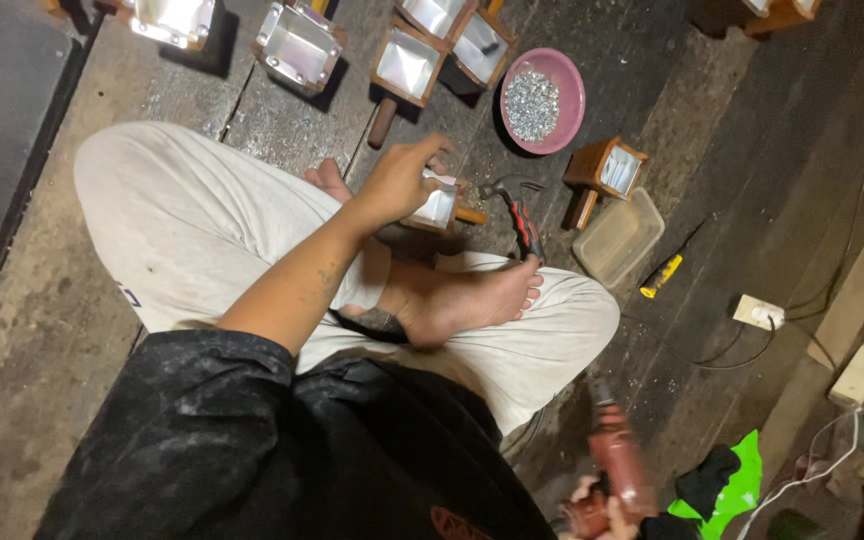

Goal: The person attaches metal components to small wooden lantern frames using a power drill and pliers, handling multiple frames one by one while sitting on the floor.

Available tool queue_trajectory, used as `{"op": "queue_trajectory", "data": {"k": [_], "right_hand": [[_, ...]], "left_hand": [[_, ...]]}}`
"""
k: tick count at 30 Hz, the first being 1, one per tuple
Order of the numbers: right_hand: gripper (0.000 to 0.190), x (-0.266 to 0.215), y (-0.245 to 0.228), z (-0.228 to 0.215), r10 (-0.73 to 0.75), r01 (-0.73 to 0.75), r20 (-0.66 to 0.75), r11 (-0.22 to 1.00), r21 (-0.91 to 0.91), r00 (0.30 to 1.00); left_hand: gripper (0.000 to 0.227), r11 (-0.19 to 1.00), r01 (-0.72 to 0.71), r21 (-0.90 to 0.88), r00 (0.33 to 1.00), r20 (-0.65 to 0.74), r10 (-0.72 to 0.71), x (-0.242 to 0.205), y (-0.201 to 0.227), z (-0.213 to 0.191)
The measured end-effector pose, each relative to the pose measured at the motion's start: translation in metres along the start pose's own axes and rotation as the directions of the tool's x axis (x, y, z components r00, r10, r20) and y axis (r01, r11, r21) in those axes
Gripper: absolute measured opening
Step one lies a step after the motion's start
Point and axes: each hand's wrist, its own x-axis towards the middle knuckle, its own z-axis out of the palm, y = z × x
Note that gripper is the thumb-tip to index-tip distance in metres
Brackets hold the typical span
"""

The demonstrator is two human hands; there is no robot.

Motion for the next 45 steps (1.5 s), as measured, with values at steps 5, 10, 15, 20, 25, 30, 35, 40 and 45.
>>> {"op": "queue_trajectory", "data": {"k": [5,10,15,20,25,30,35,40,45], "right_hand": [[0.067,0.033,-0.13,0.215,-0.289,0.283,0.054,0.859,-0.427,0.956],[0.077,0.041,-0.173,0.325,-0.175,0.205,0.128,0.941,-0.271,0.976],[0.069,0.069,-0.165,0.367,-0.202,0.279,0.319,0.934,-0.221,0.926],[0.068,0.08,-0.156,0.389,-0.161,0.266,0.384,0.934,-0.238,0.909],[0.073,0.094,-0.151,0.4,-0.105,0.293,0.438,0.874,-0.388,0.893],[0.074,0.098,-0.159,0.416,-0.071,0.325,0.483,0.823,-0.466,0.873],[0.072,0.097,-0.168,0.445,-0.024,0.337,0.524,0.791,-0.511,0.852],[0.077,0.108,-0.168,0.457,0.055,0.319,0.533,0.748,-0.582,0.844],[0.075,0.106,-0.17,0.476,0.115,0.297,0.523,0.711,-0.637,0.845]], "left_hand": [[0.039,0.999,0.047,-0.021,0.998,0.043,-0.046,-0.001,-0.001,0.002],[0.018,0.969,-0.219,0.111,0.975,0.07,0.212,0.003,-0.027,0.017],[0.008,0.912,-0.288,0.291,0.958,0.086,0.275,0.003,-0.034,0.028],[0.012,0.864,-0.332,0.379,0.942,0.087,0.324,0.002,-0.034,0.031],[0.007,0.763,-0.332,0.555,0.894,-0.073,0.442,-0.005,-0.028,0.032],[0.016,0.839,-0.296,0.457,0.892,-0.181,0.414,-0.009,-0.002,0.016],[0.014,0.869,-0.283,0.405,0.881,-0.249,0.403,-0.01,0.008,0.007],[0.019,0.935,-0.272,0.227,0.938,-0.156,0.31,-0.009,0.0,0.01],[0.021,0.955,-0.253,0.155,0.951,-0.14,0.275,-0.009,0.0,0.007]]}}
